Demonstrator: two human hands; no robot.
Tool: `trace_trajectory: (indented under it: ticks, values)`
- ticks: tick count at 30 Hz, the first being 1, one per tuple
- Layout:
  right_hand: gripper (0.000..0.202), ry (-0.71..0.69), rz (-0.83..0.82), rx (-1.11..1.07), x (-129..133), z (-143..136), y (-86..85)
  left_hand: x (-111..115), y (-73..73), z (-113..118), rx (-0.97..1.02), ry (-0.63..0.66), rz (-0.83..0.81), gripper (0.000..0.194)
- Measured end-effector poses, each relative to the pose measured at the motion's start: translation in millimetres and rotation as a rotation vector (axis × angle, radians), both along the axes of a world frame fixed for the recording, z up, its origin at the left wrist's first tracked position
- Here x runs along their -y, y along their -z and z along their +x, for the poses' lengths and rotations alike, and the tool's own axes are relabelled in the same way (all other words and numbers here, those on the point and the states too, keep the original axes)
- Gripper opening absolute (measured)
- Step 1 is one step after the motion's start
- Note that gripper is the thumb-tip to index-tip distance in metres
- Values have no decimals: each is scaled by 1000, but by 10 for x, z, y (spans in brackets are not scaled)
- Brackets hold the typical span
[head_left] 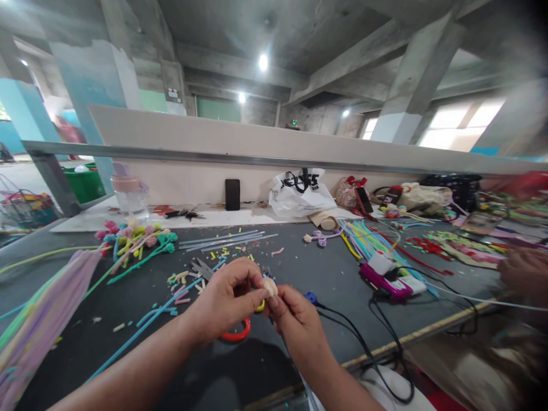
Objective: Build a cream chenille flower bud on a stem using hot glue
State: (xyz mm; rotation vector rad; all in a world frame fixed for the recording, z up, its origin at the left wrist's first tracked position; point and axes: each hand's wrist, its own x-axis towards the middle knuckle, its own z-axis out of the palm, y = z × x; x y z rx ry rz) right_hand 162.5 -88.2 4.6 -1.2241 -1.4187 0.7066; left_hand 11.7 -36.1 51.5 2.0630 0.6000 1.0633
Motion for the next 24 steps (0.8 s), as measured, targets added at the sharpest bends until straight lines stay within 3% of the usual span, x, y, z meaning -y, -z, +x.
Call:
trace_trajectory:
  ticks: [3,5,19,24]
  values:
    - [33,17,42,58,1,4,-8,3,-9,-8,-37,-87,221,10]
    - [32,17,70,87,5,6,-11,2,-17,-22,-48,-70,291,9]
    - [33,-33,42,88,13,66,-35,-12,-46,-70,-9,64,329,11]
    - [35,-55,21,79,22,83,-51,-30,-62,-88,8,118,420,10]
